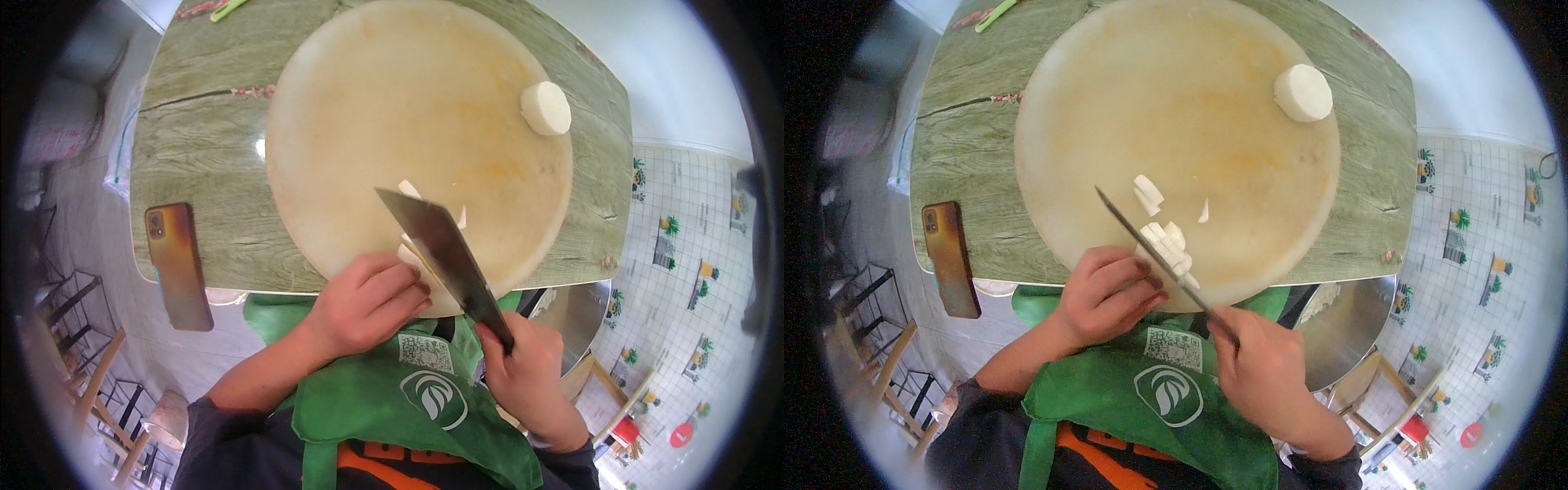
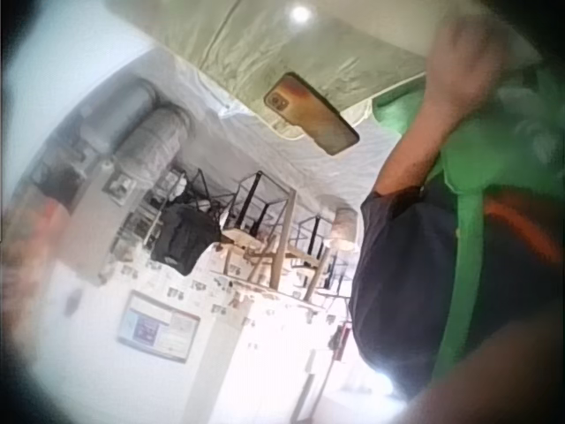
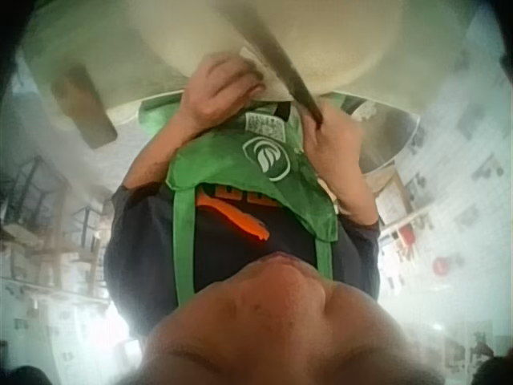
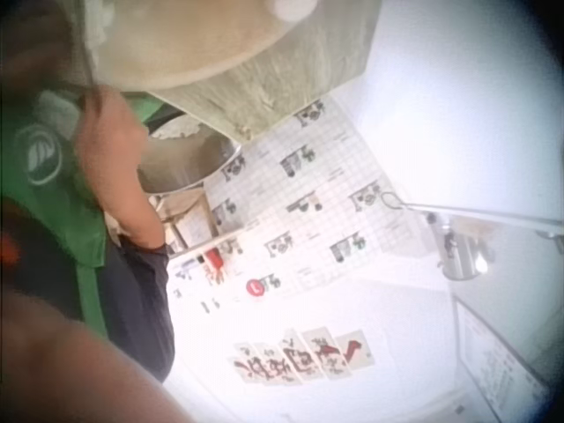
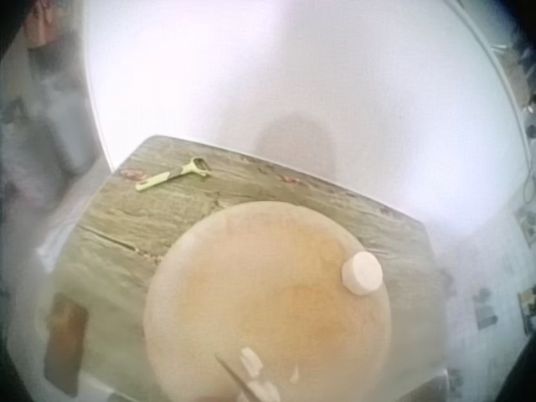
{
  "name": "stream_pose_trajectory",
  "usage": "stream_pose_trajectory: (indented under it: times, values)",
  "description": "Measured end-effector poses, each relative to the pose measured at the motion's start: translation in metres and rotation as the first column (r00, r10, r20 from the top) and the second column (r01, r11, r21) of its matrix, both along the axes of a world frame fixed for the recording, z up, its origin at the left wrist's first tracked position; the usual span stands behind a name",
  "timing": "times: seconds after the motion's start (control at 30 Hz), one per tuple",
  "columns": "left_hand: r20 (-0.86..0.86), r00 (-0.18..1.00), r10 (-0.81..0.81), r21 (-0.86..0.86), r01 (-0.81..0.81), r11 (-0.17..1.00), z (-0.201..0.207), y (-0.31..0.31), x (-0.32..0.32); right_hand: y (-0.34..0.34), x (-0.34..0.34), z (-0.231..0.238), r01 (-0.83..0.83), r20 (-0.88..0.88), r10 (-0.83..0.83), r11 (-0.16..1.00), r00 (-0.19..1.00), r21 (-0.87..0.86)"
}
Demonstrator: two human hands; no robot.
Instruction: The person slices cylindrical white vegetable pieces into thin strips using a cleaver on a cutting board, then transfers the strips into a metal bowl. The person then retrieves a whole daikon radish from a plastic bag, cuts off the green leafy top, and discards it.
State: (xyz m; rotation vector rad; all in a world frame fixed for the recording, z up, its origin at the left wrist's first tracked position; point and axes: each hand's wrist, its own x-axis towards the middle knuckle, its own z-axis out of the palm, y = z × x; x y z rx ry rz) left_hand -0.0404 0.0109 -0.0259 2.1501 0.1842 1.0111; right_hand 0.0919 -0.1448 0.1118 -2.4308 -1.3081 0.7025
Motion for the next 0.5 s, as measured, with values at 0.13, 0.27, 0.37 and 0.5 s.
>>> stream_pose_trajectory:
  times: [0.13, 0.27, 0.37, 0.5]
  values:
    - [0.008, 1.000, -0.002, 0.045, 0.002, 0.999, -0.004, 0.002, -0.001, -0.008, -0.001, 0.019, -0.031, 0.002, 0.032, 0.997, 0.999, -0.071]
    - [0.012, 0.999, -0.032, 0.053, 0.031, 0.998, -0.008, 0.003, -0.003, -0.007, -0.002, 0.021, -0.046, -0.015, 0.045, 0.993, 0.999, -0.104]
    - [0.002, 0.998, -0.057, 0.055, 0.057, 0.997, -0.010, 0.004, -0.004, -0.008, -0.002, 0.025, -0.054, -0.034, 0.049, 0.987, 0.998, -0.152]
    - [0.003, 0.997, -0.072, 0.035, 0.072, 0.997, -0.012, 0.004, -0.005, -0.004, -0.006, 0.031, -0.035, -0.024, 0.031, 0.980, 0.999, -0.194]
